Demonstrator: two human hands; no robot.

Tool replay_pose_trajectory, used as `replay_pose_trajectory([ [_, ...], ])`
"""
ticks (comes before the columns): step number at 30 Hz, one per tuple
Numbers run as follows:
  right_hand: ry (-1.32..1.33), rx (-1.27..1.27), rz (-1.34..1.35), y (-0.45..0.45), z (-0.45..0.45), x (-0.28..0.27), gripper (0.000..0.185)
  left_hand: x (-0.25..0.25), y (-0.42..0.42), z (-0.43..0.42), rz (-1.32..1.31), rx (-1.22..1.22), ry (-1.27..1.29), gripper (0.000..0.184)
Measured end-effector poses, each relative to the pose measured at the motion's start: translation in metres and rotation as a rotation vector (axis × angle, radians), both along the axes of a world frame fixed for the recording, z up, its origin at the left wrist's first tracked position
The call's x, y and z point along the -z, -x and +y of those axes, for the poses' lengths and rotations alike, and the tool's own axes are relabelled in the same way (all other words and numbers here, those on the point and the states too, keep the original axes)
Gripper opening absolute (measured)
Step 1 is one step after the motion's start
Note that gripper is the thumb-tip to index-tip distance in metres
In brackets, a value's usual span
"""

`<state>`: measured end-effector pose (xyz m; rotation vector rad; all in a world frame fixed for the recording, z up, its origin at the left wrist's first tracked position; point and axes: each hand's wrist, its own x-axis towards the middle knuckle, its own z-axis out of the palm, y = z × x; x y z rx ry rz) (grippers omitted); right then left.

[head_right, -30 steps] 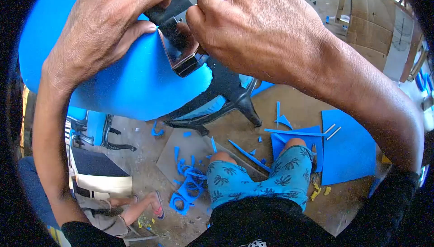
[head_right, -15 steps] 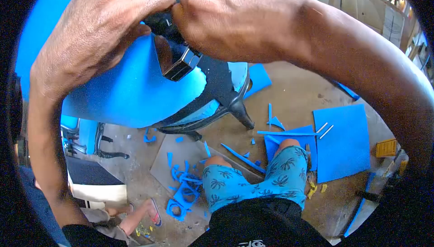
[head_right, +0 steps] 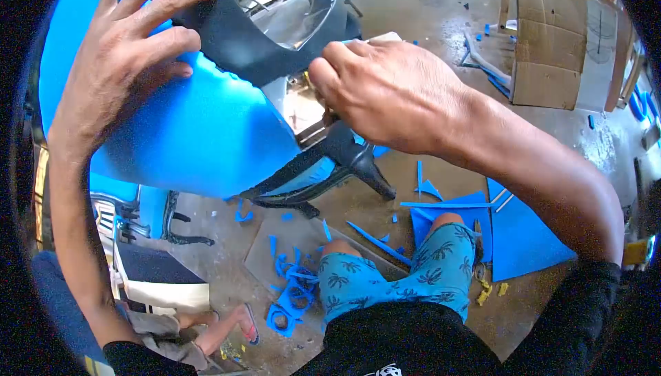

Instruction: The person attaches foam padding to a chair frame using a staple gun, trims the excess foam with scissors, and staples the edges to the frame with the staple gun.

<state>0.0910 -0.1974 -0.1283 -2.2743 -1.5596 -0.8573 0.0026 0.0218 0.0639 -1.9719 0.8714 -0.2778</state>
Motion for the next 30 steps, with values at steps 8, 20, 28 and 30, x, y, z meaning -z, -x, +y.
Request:
replay_pose_trajectory([
  [8, -0.043, 0.052, -0.217, 0.000, 0.006, -0.030, 0.019, -0.004, -0.006, -0.009, -0.023, -0.034, -0.019, 0.020],
  [20, -0.012, 0.082, -0.246, 0.001, 0.009, -0.040, 0.027, 0.000, -0.008, -0.007, 0.034, 0.052, -0.073, 0.017],
  [28, -0.013, 0.089, -0.297, -0.002, 0.016, -0.044, 0.020, 0.003, -0.013, -0.016, 0.079, 0.034, -0.041, 0.024],
  [30, 0.000, 0.092, -0.280, 0.000, 0.020, -0.045, 0.021, 0.007, -0.016, -0.010, 0.092, 0.021, -0.003, 0.024],
])
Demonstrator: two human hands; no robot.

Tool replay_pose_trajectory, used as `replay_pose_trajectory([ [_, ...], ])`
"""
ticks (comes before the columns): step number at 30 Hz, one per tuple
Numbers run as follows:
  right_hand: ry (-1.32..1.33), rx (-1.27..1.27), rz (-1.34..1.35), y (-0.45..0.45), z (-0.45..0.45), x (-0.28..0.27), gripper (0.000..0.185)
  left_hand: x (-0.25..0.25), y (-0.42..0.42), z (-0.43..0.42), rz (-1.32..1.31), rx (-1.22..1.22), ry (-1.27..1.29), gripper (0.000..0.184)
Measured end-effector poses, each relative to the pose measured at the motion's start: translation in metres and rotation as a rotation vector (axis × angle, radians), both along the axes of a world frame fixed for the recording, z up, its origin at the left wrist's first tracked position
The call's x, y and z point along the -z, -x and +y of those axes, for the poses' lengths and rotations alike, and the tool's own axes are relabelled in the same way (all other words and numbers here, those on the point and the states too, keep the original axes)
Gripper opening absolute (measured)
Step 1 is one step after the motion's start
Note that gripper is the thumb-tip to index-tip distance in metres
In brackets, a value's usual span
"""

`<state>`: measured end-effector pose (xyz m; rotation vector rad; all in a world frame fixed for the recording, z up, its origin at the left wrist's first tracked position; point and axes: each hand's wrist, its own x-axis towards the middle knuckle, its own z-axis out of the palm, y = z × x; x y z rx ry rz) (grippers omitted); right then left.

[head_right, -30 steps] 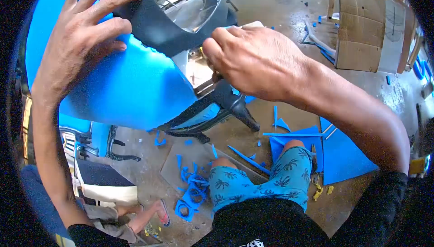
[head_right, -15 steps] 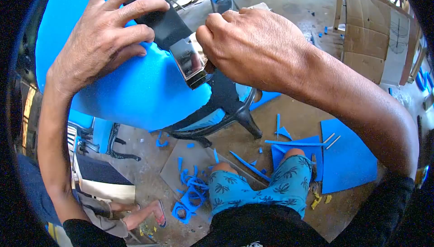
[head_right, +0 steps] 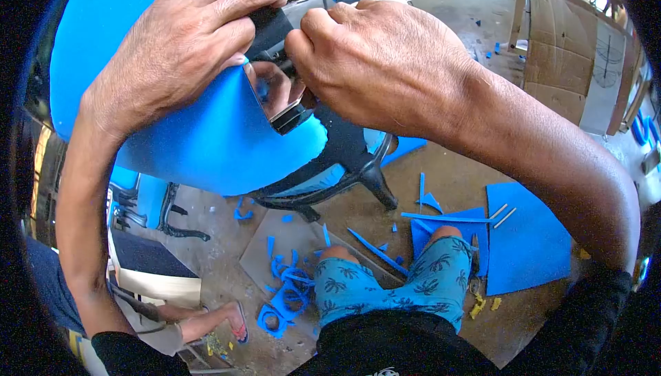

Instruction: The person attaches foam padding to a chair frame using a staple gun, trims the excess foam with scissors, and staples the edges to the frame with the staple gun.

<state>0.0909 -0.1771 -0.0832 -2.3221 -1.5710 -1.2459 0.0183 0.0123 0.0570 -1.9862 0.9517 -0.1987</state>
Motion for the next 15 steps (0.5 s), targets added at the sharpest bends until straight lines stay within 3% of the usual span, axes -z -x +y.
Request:
replay_pose_trajectory([
  [3, 0.003, 0.028, 0.012, 0.0033, 0.0036, 0.0002, 0.023, 0.0086, -0.0084, 0.0119, -0.106, 0.201, -0.016, 0.024],
  [6, -0.006, 0.056, 0.003, 0.0032, 0.0037, -0.0010, 0.025, 0.0043, -0.0045, 0.0084, -0.094, 0.109, -0.028, 0.022],
  [12, 0.001, 0.032, 0.010, 0.0017, 0.0075, 0.0004, 0.026, 0.0080, -0.0097, 0.0144, -0.112, 0.243, 0.026, 0.021],
  [15, -0.001, 0.053, 0.000, 0.0027, 0.0099, 0.0001, 0.025, 0.0030, -0.0047, 0.0085, -0.036, 0.135, 0.096, 0.021],
])
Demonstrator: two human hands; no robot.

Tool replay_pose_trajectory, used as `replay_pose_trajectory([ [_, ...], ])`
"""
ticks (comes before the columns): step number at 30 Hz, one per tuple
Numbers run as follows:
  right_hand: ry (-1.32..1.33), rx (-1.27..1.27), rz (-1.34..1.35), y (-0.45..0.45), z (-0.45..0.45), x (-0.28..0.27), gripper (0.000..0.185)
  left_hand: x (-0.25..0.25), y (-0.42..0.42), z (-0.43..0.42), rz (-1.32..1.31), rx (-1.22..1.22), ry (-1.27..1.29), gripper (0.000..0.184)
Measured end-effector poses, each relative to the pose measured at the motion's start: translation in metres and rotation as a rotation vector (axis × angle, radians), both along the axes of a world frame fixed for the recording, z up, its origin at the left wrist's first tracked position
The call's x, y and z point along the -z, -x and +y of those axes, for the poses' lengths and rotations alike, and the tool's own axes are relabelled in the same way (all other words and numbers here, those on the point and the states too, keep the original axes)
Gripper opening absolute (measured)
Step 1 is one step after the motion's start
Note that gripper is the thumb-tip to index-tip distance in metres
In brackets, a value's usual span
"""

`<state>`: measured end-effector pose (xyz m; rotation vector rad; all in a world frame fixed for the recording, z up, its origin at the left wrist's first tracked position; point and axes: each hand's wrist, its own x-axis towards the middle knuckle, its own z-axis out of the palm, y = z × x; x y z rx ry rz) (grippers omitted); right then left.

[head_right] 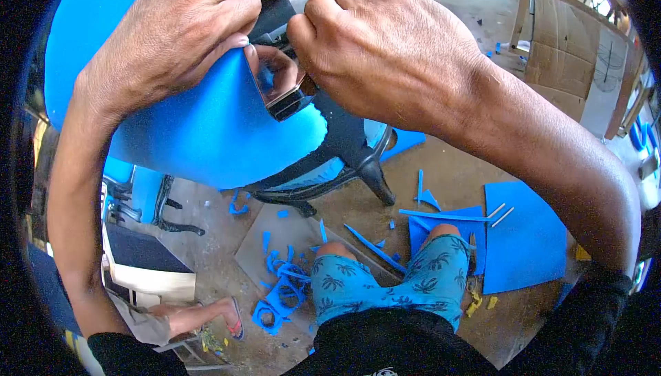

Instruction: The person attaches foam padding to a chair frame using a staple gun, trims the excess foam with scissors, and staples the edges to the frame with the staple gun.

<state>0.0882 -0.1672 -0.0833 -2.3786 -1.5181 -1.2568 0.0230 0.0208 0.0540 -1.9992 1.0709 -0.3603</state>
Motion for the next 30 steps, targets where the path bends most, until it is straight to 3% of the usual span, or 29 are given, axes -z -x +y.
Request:
replay_pose_trajectory([
  [14, 0.066, 0.056, -0.124, -0.002, 0.007, -0.012, 0.017, 0.001, 0.001, -0.004, -0.109, 0.044, -0.145, 0.023],
  [18, 0.136, -0.079, -0.227, -0.008, -0.004, -0.032, 0.015, 0.004, -0.001, -0.005, -0.123, -0.040, -0.215, 0.023],
  [20, 0.175, -0.169, -0.319, -0.009, -0.005, -0.036, 0.018, 0.007, -0.005, 0.001, -0.092, 0.036, -0.102, 0.023],
  [23, 0.262, -0.036, -0.347, -0.009, -0.002, -0.034, 0.018, 0.007, -0.007, 0.005, -0.071, 0.066, -0.040, 0.022],
  [27, 0.165, -0.099, -0.185, -0.016, -0.002, -0.023, 0.015, 0.006, -0.015, 0.011, -0.119, 0.259, -0.049, 0.021],
  [30, 0.079, -0.071, -0.159, -0.019, 0.002, -0.015, 0.016, 0.004, -0.005, 0.000, 0.012, -0.027, 0.028, 0.020],
])
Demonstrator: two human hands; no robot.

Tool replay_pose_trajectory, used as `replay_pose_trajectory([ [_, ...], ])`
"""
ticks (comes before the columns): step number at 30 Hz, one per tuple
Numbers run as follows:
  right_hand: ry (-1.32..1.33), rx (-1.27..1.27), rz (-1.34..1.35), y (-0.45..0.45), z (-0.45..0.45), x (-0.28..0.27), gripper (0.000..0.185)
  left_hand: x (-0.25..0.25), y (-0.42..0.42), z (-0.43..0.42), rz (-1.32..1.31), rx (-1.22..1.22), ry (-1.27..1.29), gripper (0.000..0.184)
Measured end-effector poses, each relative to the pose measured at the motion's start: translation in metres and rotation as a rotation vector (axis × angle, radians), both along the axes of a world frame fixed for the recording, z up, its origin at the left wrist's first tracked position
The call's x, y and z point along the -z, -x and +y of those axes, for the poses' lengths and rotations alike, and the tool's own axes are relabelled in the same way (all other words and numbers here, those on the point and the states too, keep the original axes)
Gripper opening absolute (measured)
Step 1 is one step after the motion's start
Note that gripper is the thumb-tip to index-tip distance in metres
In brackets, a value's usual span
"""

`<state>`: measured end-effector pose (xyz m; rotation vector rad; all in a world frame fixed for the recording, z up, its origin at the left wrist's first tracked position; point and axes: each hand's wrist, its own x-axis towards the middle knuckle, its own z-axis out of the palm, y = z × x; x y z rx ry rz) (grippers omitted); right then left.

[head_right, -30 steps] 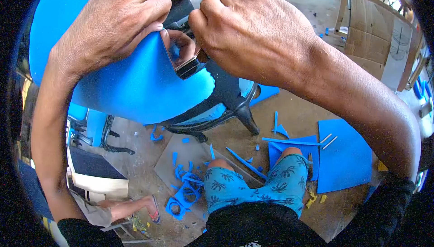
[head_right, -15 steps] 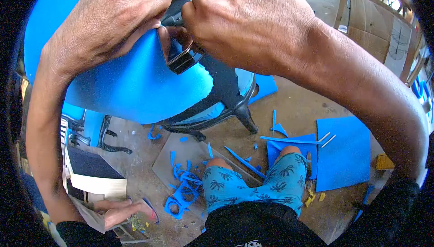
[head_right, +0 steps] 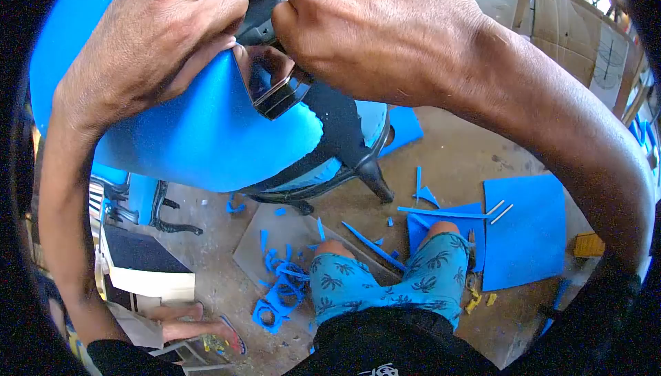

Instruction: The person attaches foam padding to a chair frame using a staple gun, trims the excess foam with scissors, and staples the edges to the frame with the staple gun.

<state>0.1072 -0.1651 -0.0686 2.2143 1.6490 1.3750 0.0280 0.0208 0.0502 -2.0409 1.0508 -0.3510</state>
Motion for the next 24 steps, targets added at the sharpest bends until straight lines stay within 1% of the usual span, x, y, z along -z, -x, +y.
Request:
replay_pose_trajectory([
  [3, -0.027, -0.025, -0.017, -0.003, 0.002, 0.002, 0.017, 0.004, -0.002, 0.003, -0.104, 0.069, -0.082, 0.020],
  [5, -0.035, -0.037, -0.014, -0.007, 0.000, -0.002, 0.018, 0.004, -0.006, 0.006, -0.103, 0.120, -0.095, 0.020],
  [6, 0.025, -0.109, -0.068, -0.012, -0.003, -0.009, 0.016, 0.003, -0.008, 0.007, -0.105, 0.138, -0.100, 0.020],
  [7, 0.086, -0.181, -0.124, -0.016, -0.004, -0.015, 0.018, 0.003, -0.007, 0.006, -0.114, 0.127, -0.111, 0.019],
  [11, 0.060, -0.191, -0.191, -0.026, 0.003, -0.009, 0.019, 0.005, -0.008, 0.008, -0.137, 0.161, -0.097, 0.019],
  [12, 0.032, -0.184, -0.093, -0.027, 0.003, -0.004, 0.016, 0.005, -0.009, 0.009, -0.138, 0.175, -0.089, 0.019],
  [14, -0.023, -0.196, 0.064, -0.026, -0.003, 0.005, 0.018, 0.000, -0.010, 0.011, -0.091, 0.244, -0.052, 0.018],
  [15, -0.020, -0.197, 0.063, -0.026, -0.009, 0.016, 0.018, -0.001, -0.008, 0.009, -0.076, 0.266, -0.038, 0.017],
  [16, -0.088, -0.183, 0.143, -0.026, -0.014, 0.030, 0.018, -0.005, -0.001, 0.003, -0.009, 0.109, -0.034, 0.016],
  [17, -0.164, -0.167, 0.219, -0.023, -0.021, 0.039, 0.018, -0.007, 0.001, 0.000, 0.025, 0.031, -0.041, 0.016],
  [18, -0.128, -0.048, 0.392, -0.010, -0.030, 0.045, 0.019, -0.009, 0.003, -0.003, 0.056, -0.047, -0.047, 0.015],
  [19, -0.129, -0.057, 0.485, -0.003, -0.037, 0.050, 0.019, -0.011, 0.004, -0.003, 0.056, -0.067, -0.072, 0.016],
  [21, -0.087, -0.051, 0.538, 0.003, -0.043, 0.056, 0.022, -0.014, 0.010, 0.001, 0.029, -0.042, -0.093, 0.016],
  [24, -0.074, -0.024, 0.508, 0.007, -0.044, 0.051, 0.024, -0.020, 0.016, 0.003, 0.001, -0.029, -0.112, 0.016],
])
